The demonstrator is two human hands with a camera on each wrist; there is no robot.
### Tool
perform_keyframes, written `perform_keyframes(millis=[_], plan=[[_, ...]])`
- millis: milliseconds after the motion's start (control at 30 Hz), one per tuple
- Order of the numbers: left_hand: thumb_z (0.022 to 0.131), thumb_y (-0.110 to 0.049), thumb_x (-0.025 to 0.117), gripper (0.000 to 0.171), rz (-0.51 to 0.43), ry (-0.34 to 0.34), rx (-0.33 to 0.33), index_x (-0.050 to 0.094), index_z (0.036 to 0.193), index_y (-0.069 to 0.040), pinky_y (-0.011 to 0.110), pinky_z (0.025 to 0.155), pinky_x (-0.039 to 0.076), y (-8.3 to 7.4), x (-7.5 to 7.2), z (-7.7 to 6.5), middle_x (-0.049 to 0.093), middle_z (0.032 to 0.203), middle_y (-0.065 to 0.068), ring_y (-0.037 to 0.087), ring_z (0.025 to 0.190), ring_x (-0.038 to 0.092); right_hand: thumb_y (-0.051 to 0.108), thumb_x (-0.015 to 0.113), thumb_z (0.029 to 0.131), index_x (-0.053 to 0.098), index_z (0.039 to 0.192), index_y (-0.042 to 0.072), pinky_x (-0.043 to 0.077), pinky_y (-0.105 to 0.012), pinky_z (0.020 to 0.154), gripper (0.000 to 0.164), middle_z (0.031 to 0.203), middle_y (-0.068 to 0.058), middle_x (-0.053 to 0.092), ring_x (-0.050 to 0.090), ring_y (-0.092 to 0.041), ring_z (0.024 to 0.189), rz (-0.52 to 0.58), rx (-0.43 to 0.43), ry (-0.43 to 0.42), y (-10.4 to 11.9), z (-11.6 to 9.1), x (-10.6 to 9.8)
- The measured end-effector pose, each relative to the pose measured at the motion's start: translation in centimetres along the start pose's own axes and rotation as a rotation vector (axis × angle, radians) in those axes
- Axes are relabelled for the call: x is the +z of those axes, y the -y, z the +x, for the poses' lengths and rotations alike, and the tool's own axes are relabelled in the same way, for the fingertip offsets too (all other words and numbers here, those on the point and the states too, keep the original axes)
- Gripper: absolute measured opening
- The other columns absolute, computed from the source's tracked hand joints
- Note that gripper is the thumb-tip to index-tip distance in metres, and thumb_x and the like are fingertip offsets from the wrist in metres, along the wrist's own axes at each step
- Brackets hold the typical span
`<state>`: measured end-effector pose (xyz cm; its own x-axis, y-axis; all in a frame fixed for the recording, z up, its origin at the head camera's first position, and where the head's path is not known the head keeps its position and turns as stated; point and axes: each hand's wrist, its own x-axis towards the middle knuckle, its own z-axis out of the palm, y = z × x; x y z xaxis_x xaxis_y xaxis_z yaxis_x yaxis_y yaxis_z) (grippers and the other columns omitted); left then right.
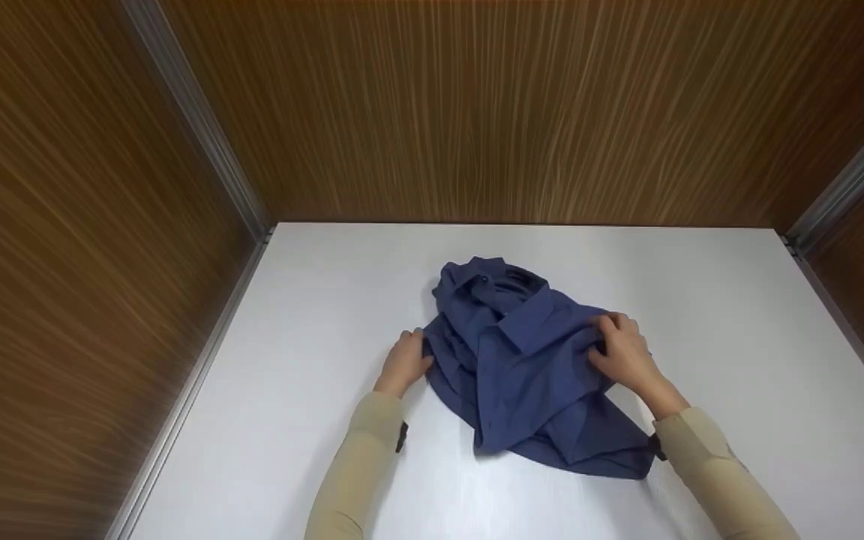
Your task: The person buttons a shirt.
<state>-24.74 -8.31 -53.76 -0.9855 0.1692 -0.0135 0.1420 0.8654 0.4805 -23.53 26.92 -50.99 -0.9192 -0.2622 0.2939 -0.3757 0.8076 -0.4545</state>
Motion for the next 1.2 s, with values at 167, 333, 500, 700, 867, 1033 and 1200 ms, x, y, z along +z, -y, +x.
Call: perform_keyframes(millis=[167,333,500,700,867,1033,1200], plan=[[0.077,-0.010,0.066,0.049,-0.024,-0.037,-0.073,0.044,0.117,0.008,0.042,0.080,0.042,0.1,0.0,0.9,0.047,0.106,0.026,0.037,0.094,0.051,0.023,0.063,0.080,0.037,0.122,-0.010,0.031,-0.062,0.078,0.060,0.115,-0.037,0.036,0.034,-0.051,0.105,0.033,0.153,0.148,-1.1,-0.5,-0.4],[0.077,-0.008,0.063,0.055,-0.106,-0.041,-0.116,0.037,0.123,0.007,0.040,0.084,0.040,0.2,0.1,1.5,0.048,0.109,0.026,0.036,0.099,0.051,0.035,0.056,0.086,0.032,0.124,-0.014,0.028,-0.062,0.081,0.066,0.118,-0.039,0.032,0.030,-0.053,0.108,0.056,0.239,0.149,-2.0,-0.5,-0.7],[0.077,-0.006,0.060,0.060,-0.221,-0.052,-0.111,0.031,0.127,0.009,0.038,0.090,0.036,1.6,1.6,3.3,0.047,0.115,0.028,0.036,0.107,0.046,0.022,0.052,0.087,0.026,0.125,-0.019,0.027,-0.060,0.086,0.062,0.118,-0.043,0.029,0.028,-0.055,0.109,0.085,0.313,0.155,-2.8,-0.4,-1.1],[0.078,-0.015,0.064,0.051,-0.215,-0.089,-0.070,0.042,0.120,0.003,0.038,0.084,0.041,13.0,14.9,12.8,0.054,0.110,0.020,0.032,0.102,0.051,0.012,0.050,0.085,0.018,0.124,-0.022,0.027,-0.055,0.092,0.061,0.118,-0.046,0.029,0.030,-0.054,0.111,0.178,0.327,0.304,-3.6,-0.4,-0.7],[0.077,-0.011,0.060,0.016,-0.238,-0.146,0.030,0.055,0.092,-0.011,0.032,0.065,0.044,15.0,16.8,14.0,0.059,0.085,0.005,0.018,0.076,0.056,0.003,0.049,0.080,0.036,0.112,-0.018,0.036,-0.054,0.082,0.040,0.108,-0.040,0.043,0.043,-0.049,0.101,0.156,0.290,0.293,-3.8,-0.3,-0.4],[0.078,0.004,0.051,0.009,-0.277,-0.129,0.007,0.052,0.083,-0.003,0.032,0.062,0.043,4.7,5.0,6.0,0.057,0.079,0.010,0.021,0.069,0.051,-0.005,0.046,0.076,0.049,0.094,-0.013,0.040,-0.050,0.069,0.020,0.089,-0.030,0.054,0.051,-0.039,0.080,0.124,0.238,0.201,-3.9,0.2,-0.9],[0.082,0.008,0.050,0.006,-0.323,-0.145,0.006,0.052,0.085,0.003,0.031,0.067,0.043,-0.1,-1.4,1.9,0.058,0.082,0.013,0.021,0.074,0.052,-0.007,0.046,0.073,0.052,0.089,-0.012,0.039,-0.051,0.069,0.018,0.085,-0.029,0.055,0.052,-0.041,0.078,0.114,0.224,0.087,-3.6,1.1,-2.2]])
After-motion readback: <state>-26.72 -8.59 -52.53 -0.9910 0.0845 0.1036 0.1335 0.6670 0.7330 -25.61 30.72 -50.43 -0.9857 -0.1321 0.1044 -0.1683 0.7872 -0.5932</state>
